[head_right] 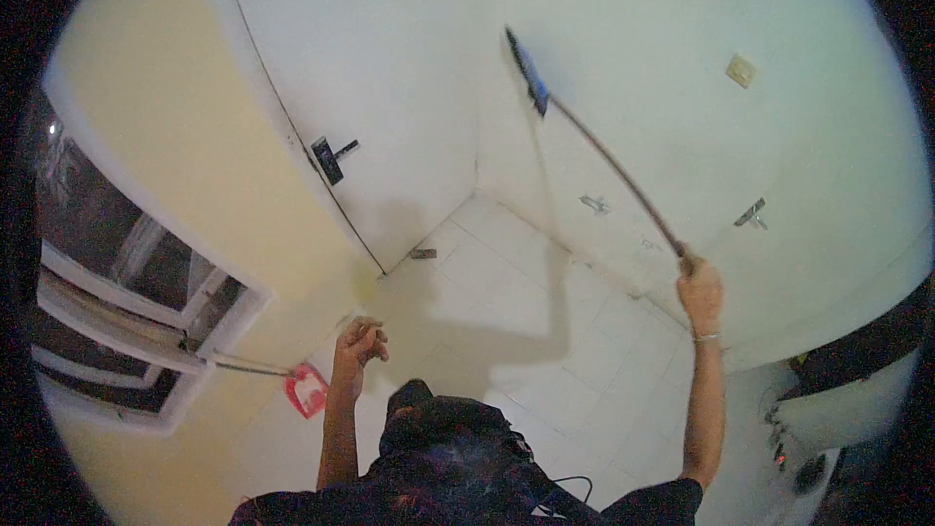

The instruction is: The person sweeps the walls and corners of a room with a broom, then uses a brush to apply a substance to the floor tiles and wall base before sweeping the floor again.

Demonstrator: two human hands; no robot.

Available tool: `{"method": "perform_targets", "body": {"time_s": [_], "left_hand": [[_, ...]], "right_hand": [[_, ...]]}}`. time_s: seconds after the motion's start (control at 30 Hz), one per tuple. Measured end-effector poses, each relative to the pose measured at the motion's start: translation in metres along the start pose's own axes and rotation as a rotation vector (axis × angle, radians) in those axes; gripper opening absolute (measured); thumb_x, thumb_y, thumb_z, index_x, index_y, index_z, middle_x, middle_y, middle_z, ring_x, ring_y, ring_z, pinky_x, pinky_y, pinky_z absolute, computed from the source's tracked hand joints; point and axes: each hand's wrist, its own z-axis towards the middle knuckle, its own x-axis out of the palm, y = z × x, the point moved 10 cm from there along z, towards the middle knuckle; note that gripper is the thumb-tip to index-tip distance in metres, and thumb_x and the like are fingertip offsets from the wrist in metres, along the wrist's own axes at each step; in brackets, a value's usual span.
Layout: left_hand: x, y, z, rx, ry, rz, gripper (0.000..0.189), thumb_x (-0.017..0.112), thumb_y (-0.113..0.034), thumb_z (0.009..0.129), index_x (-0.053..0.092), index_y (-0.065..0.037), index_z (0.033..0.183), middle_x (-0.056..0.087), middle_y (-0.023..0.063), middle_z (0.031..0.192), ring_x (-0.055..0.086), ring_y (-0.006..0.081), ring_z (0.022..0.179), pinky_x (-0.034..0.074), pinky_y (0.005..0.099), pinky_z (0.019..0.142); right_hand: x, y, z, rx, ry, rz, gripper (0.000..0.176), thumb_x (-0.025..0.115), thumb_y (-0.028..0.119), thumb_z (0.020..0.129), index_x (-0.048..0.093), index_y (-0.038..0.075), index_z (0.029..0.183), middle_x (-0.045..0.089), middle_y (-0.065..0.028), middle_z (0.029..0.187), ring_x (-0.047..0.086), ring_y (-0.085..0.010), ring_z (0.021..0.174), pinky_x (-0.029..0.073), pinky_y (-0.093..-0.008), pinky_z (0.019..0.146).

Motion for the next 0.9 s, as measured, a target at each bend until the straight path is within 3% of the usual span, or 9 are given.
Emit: {"method": "perform_targets", "body": {"time_s": [0.1, 0.17, 0.27, 0.37, 0.53, 0.57, 0.7, 0.73, 0.9], "left_hand": [[0.024, 0.006, 0.011, -0.017, 0.036, -0.030, 0.018, 0.055, -0.020, 0.091, 0.059, -0.005, 0.101, 0.057, 0.0061, 0.082, 0.056, 0.0131, 0.064, 0.047, 0.0278, 0.063], [0.033, 0.013, 0.018, -0.030, 0.044, -0.044, 0.020, 0.056, -0.021, 0.090, 0.058, -0.005, 0.102, 0.058, 0.0062, 0.082, 0.056, 0.0132, 0.064, 0.047, 0.0280, 0.063], [0.035, 0.029, 0.036, -0.054, 0.034, -0.058, 0.026, 0.059, -0.027, 0.088, 0.058, -0.005, 0.102, 0.057, 0.0066, 0.082, 0.056, 0.0137, 0.065, 0.048, 0.0286, 0.063], [0.036, 0.040, 0.058, -0.066, -0.021, -0.085, 0.023, 0.057, -0.024, 0.089, 0.058, -0.004, 0.102, 0.058, 0.0061, 0.080, 0.056, 0.0133, 0.064, 0.047, 0.0278, 0.062], [0.031, 0.054, 0.108, -0.078, -0.093, -0.167, 0.018, 0.054, -0.018, 0.091, 0.059, -0.004, 0.101, 0.059, 0.0059, 0.078, 0.056, 0.0131, 0.063, 0.047, 0.0264, 0.061], [0.028, 0.059, 0.122, -0.087, -0.103, -0.162, 0.018, 0.054, -0.018, 0.092, 0.059, -0.004, 0.101, 0.059, 0.0057, 0.078, 0.056, 0.0130, 0.063, 0.047, 0.0263, 0.061], [0.011, 0.078, 0.186, -0.124, -0.152, -0.189, 0.017, 0.054, -0.019, 0.092, 0.060, -0.006, 0.101, 0.059, 0.0048, 0.078, 0.056, 0.0129, 0.063, 0.047, 0.0259, 0.060], [0.010, 0.080, 0.200, -0.135, -0.167, -0.206, 0.017, 0.054, -0.019, 0.092, 0.060, -0.006, 0.101, 0.059, 0.0045, 0.078, 0.056, 0.0128, 0.062, 0.047, 0.0257, 0.060], [0.032, 0.077, 0.275, -0.196, -0.120, -0.243, 0.017, 0.055, -0.020, 0.092, 0.060, -0.006, 0.101, 0.060, 0.0037, 0.078, 0.056, 0.0110, 0.061, 0.046, 0.0250, 0.059]], "right_hand": [[-0.085, -0.001, 0.045, -0.090, -0.128, -0.131, 0.027, 0.058, 0.015, 0.086, 0.065, 0.011, 0.111, 0.066, -0.0158, 0.095, 0.062, -0.0304, 0.089, 0.049, -0.0406, 0.077], [-0.145, 0.035, 0.074, -0.009, -0.147, -0.236, 0.023, 0.057, 0.018, 0.089, 0.066, 0.010, 0.108, 0.066, -0.0151, 0.094, 0.063, -0.0259, 0.088, 0.050, -0.0382, 0.076], [-0.175, 0.039, 0.139, -0.021, -0.179, -0.358, 0.024, 0.056, 0.022, 0.091, 0.067, 0.010, 0.108, 0.067, -0.0120, 0.100, 0.064, -0.0227, 0.088, 0.051, -0.0378, 0.073], [-0.162, 0.098, 0.173, -0.150, -0.171, -0.343, 0.024, 0.055, 0.022, 0.092, 0.067, 0.008, 0.107, 0.067, -0.0130, 0.099, 0.064, -0.0237, 0.088, 0.051, -0.0391, 0.074], [-0.062, 0.139, 0.261, -0.313, -0.084, -0.390, 0.022, 0.058, 0.025, 0.087, 0.064, 0.005, 0.095, 0.064, -0.0162, 0.090, 0.062, -0.0345, 0.087, 0.050, -0.0454, 0.075], [-0.036, 0.140, 0.281, -0.228, -0.012, -0.450, 0.023, 0.056, 0.025, 0.088, 0.064, 0.006, 0.100, 0.063, -0.0163, 0.091, 0.060, -0.0352, 0.090, 0.049, -0.0464, 0.078], [0.048, 0.161, 0.335, -0.390, 0.083, -0.424, 0.024, 0.055, 0.025, 0.087, 0.066, 0.012, 0.104, 0.063, -0.0159, 0.096, 0.060, -0.0353, 0.094, 0.048, -0.0456, 0.080], [0.045, 0.156, 0.344, -0.277, 0.131, -0.364, 0.024, 0.056, 0.024, 0.087, 0.066, 0.012, 0.105, 0.064, -0.0147, 0.100, 0.060, -0.0345, 0.096, 0.048, -0.0454, 0.081], [0.011, 0.154, 0.352, -0.279, 0.136, -0.420, 0.022, 0.060, 0.021, 0.085, 0.067, 0.017, 0.107, 0.064, -0.0105, 0.099, 0.060, -0.0310, 0.094, 0.048, -0.0432, 0.082]]}}
